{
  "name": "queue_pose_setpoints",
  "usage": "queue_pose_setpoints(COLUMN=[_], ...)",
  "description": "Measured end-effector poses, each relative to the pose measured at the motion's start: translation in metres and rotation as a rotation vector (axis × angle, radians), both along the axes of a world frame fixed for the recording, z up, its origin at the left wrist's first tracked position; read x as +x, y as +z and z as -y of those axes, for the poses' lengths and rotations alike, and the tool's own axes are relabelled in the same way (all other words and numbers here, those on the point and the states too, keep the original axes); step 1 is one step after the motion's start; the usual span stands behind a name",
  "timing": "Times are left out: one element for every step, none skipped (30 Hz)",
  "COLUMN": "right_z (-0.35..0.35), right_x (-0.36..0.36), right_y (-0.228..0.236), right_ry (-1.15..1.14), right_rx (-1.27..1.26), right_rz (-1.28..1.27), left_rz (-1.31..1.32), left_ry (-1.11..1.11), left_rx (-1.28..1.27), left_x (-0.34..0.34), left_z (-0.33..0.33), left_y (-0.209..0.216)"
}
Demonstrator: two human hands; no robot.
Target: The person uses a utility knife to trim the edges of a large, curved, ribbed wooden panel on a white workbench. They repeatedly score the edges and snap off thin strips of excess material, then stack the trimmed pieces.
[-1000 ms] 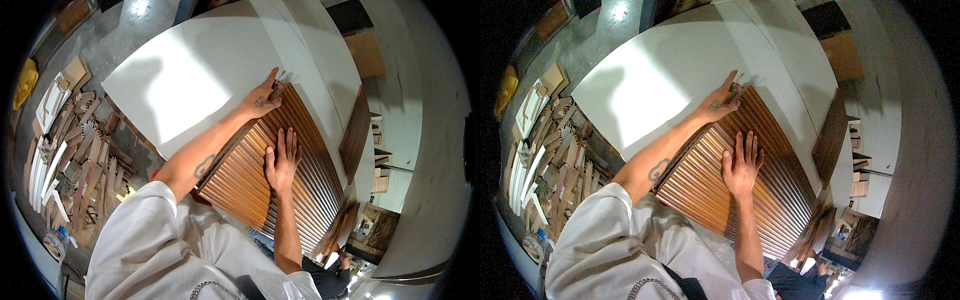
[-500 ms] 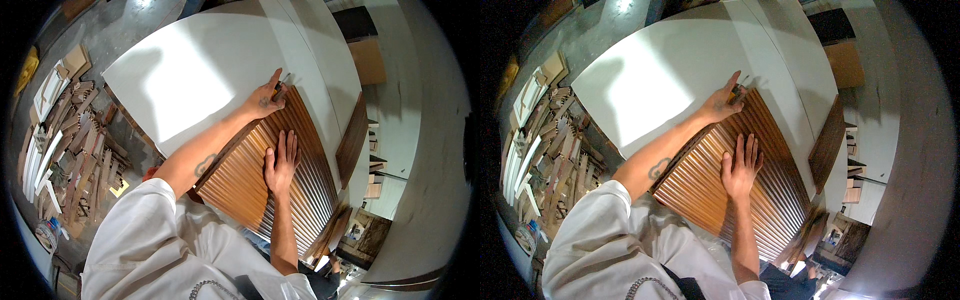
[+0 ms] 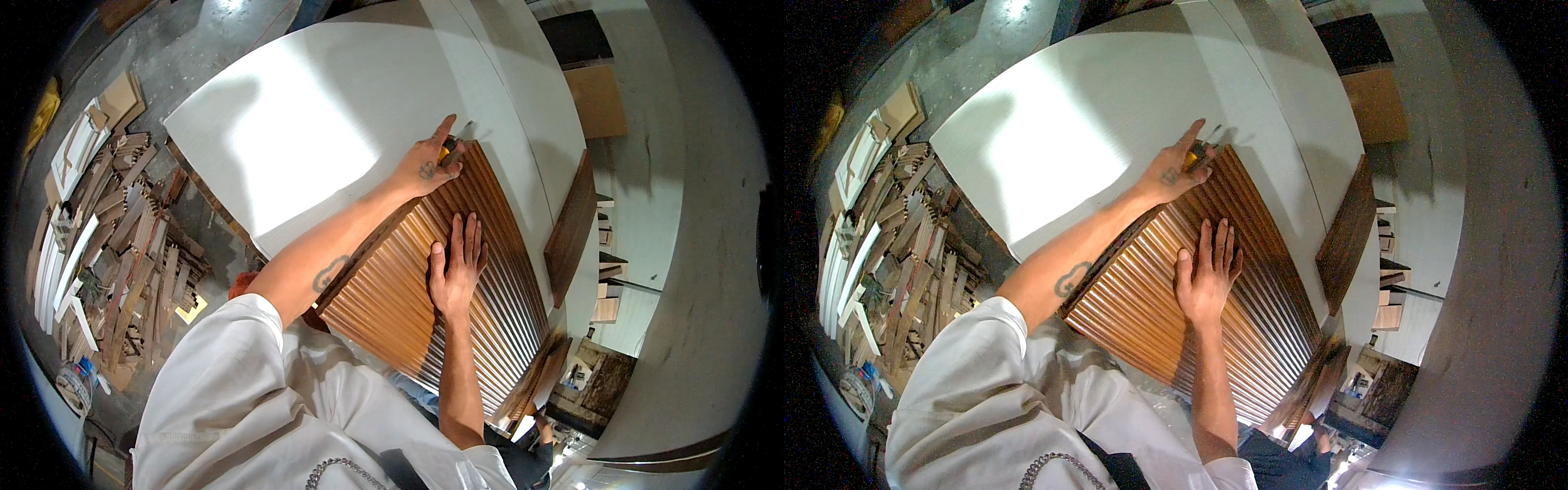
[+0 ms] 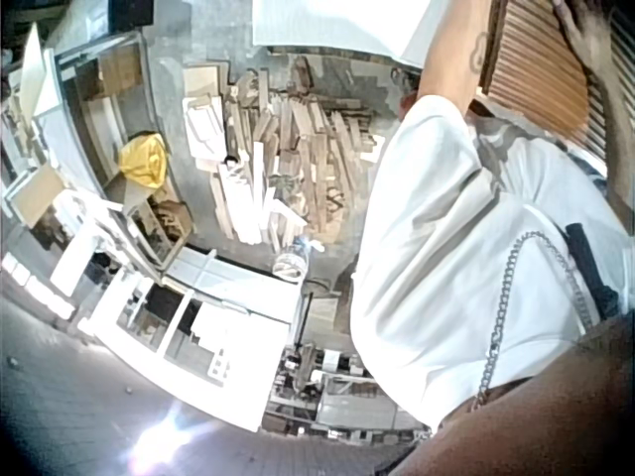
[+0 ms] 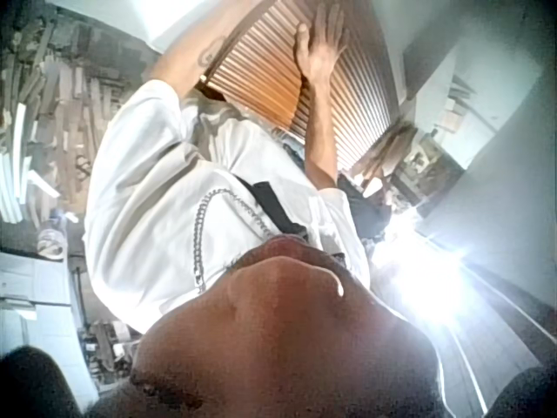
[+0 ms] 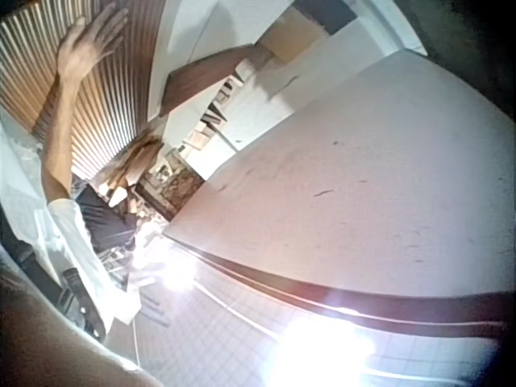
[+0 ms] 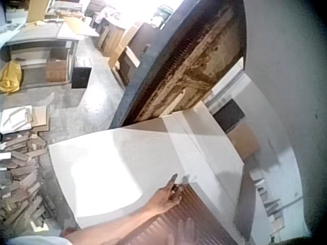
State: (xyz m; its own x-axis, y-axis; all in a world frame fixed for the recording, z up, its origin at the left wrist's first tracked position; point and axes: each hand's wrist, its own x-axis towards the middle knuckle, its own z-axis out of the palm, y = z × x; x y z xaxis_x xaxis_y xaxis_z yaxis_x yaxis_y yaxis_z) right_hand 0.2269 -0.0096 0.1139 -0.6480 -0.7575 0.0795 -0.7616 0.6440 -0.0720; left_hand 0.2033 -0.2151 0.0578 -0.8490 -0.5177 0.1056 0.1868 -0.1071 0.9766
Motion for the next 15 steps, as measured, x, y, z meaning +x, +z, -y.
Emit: queue_pose_setpoints(right_z=[0.0,-0.001,-0.002,-0.003,-0.004,-0.004,-0.003,0.0,0.0,0.001,0.002,0.0,-0.002,-0.003,-0.002], right_x=[0.0,-0.001,-0.001,-0.002,-0.002,-0.003,-0.002,-0.001,-0.002,-0.001,-0.001,-0.002,-0.002,-0.003,-0.002], right_y=[0.0,0.0,-0.001,-0.002,-0.002,-0.002,-0.002,-0.002,-0.001,0.0,0.0,0.0,-0.001,-0.002,-0.001], right_ry=[-0.002,-0.004,-0.002,0.0,0.001,-0.001,0.005,0.012,0.008,0.004,0.001,-0.004,-0.008,-0.012,-0.01], right_rx=[0.004,0.008,0.012,0.016,0.021,0.02,0.018,0.017,0.015,0.012,0.009,0.007,0.004,0.001,0.004], right_rz=[-0.003,-0.005,-0.011,-0.016,-0.022,-0.022,-0.022,-0.022,-0.015,-0.008,-0.001,-0.001,-0.002,-0.003,-0.002], left_rz=[0.022,0.043,0.065,0.084,0.104,0.123,0.012,-0.098,-0.207,-0.113,-0.019,0.074,0.123,0.173,0.224], left_ry=[-0.023,-0.046,-0.066,-0.069,-0.072,-0.076,0.026,0.13,0.224,0.143,0.063,-0.023,-0.046,-0.069,-0.085], left_rx=[0.012,0.024,0.037,0.028,0.019,0.011,-0.033,-0.078,-0.121,-0.067,-0.013,0.038,0.026,0.014,0.004], left_x=[0.001,0.002,0.004,0.005,0.006,0.006,0.003,-0.004,-0.004,-0.004,-0.004,-0.001,0.003,0.007,0.011], left_z=[0.001,0.002,0.003,0.003,0.003,0.003,0.001,-0.003,-0.004,-0.003,-0.001,0.001,0.003,0.004,0.005], left_y=[0.002,0.004,0.006,0.007,0.008,0.008,0.0,-0.013,-0.011,-0.01,-0.01,-0.002,0.005,0.012,0.015])
